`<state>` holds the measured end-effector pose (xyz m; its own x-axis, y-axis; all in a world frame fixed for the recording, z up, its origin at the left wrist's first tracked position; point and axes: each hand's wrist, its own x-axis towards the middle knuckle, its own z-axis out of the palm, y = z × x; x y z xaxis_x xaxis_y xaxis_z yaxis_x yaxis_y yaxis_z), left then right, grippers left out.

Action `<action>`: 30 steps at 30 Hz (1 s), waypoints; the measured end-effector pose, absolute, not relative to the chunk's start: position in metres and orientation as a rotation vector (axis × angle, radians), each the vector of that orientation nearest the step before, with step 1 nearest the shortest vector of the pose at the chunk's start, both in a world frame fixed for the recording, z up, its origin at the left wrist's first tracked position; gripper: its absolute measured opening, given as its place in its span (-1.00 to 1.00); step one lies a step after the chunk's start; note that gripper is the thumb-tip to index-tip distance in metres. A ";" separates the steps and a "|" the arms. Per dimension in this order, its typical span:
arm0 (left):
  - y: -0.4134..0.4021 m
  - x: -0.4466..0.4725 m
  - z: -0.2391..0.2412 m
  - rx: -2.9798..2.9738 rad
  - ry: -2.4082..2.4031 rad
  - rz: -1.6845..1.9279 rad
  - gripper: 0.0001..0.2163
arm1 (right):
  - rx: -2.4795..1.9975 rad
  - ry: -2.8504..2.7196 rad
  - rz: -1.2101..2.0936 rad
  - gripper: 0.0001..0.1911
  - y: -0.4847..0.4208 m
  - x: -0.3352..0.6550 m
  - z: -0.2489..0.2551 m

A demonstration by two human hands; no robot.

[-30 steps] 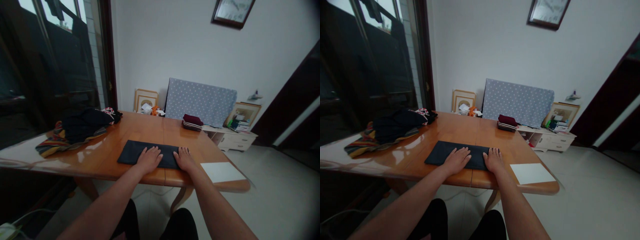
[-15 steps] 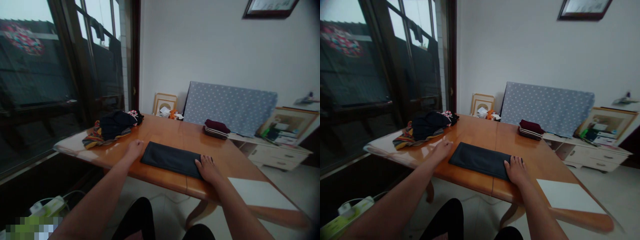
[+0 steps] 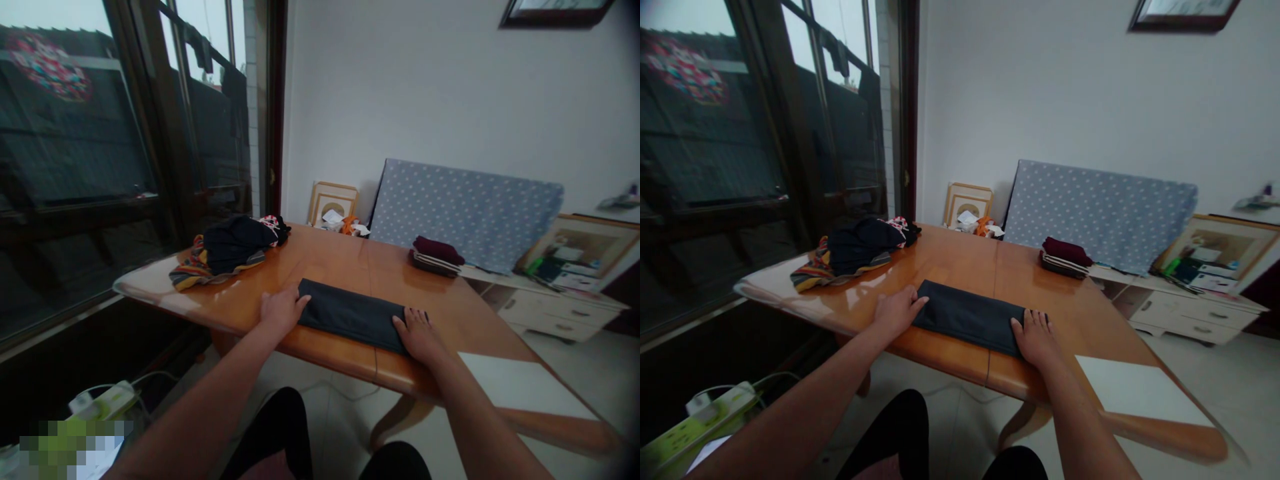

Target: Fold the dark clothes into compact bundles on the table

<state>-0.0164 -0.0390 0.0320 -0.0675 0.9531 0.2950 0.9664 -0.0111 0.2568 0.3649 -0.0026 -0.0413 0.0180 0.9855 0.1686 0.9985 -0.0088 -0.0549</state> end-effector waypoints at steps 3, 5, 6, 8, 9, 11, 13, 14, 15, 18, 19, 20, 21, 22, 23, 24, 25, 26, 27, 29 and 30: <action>-0.036 -0.019 0.032 -2.117 -2.137 -0.664 -0.66 | -2.111 -2.094 -0.100 -0.22 -0.005 0.363 -0.039; -0.032 -0.024 0.034 -2.112 -2.121 -0.698 -0.68 | -2.110 -2.084 -0.080 -0.22 -0.006 0.362 -0.037; -0.031 -0.028 0.035 -2.102 -2.125 -0.717 -0.68 | -2.110 -2.077 -0.070 -0.22 -0.006 0.361 -0.036; -0.028 -0.033 0.037 -2.089 -2.155 -0.729 -0.68 | -2.111 -2.060 -0.051 -0.23 -0.008 0.359 -0.034; -0.028 -0.036 0.038 -2.093 -2.171 -0.716 -0.69 | -2.112 -2.055 -0.043 -0.23 -0.008 0.359 -0.033; -0.030 -0.037 0.039 -2.116 -2.187 -0.655 -0.71 | -2.114 -2.051 -0.029 -0.23 -0.009 0.358 -0.032; -0.033 -0.033 0.040 -2.118 -2.155 -0.636 -0.74 | -2.123 -2.048 -0.023 -0.23 -0.009 0.357 -0.030; -0.036 -0.029 0.041 -2.111 -2.112 -0.669 -0.76 | -2.128 -2.046 -0.021 -0.23 -0.010 0.356 -0.030; -0.038 -0.024 0.042 -2.119 -2.049 -0.726 -0.76 | -2.134 -2.045 -0.019 -0.24 -0.010 0.356 -0.029; -0.043 -0.005 0.045 -2.371 -1.748 -0.885 -0.75 | -2.146 -2.038 -0.017 -0.24 -0.011 0.354 -0.028; -0.044 0.002 0.046 -2.512 -1.633 -0.903 -0.74 | -2.144 -2.036 -0.015 -0.25 -0.012 0.353 -0.027; -0.046 0.009 0.045 -2.653 -1.522 -0.902 -0.71 | -2.138 -2.035 -0.011 -0.26 -0.012 0.353 -0.025; -0.047 0.015 0.044 -2.773 -1.427 -0.891 -0.68 | -2.127 -2.039 -0.002 -0.27 -0.013 0.353 -0.023; -0.047 0.020 0.042 -2.865 -1.358 -0.873 -0.64 | -2.112 -2.043 0.012 -0.29 -0.015 0.354 -0.020; -0.048 0.024 0.040 -2.931 -1.316 -0.847 -0.60 | -2.093 -2.045 0.029 -0.30 -0.016 0.354 -0.016; -0.048 0.027 0.037 -2.976 -1.298 -0.814 -0.57 | -2.068 -2.046 0.045 -0.32 -0.019 0.355 -0.012; -0.048 0.029 0.034 -3.004 -1.298 -0.780 -0.56 | -2.035 -2.046 0.057 -0.34 -0.021 0.355 -0.007; -0.047 0.029 0.031 -3.018 -1.307 -0.754 -0.57 | -1.990 -2.051 0.062 -0.37 -0.025 0.354 -0.001; -0.046 0.029 0.028 -3.022 -1.318 -0.739 -0.59 | -1.932 -2.061 0.066 -0.40 -0.030 0.352 0.005; -0.043 0.027 0.023 -3.022 -1.325 -0.737 -0.62 | -1.777 -2.097 0.081 -0.47 -0.041 0.344 0.015; -0.042 0.026 0.021 -3.022 -1.318 -0.749 -0.63 | -1.690 -2.118 0.099 -0.50 -0.047 0.338 0.020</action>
<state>0.0259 -0.0417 0.0210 0.6034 0.7396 0.2982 0.6347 -0.6718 0.3820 0.3383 -0.0469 0.0200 -0.1676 0.9447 0.2820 0.9141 0.2560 -0.3143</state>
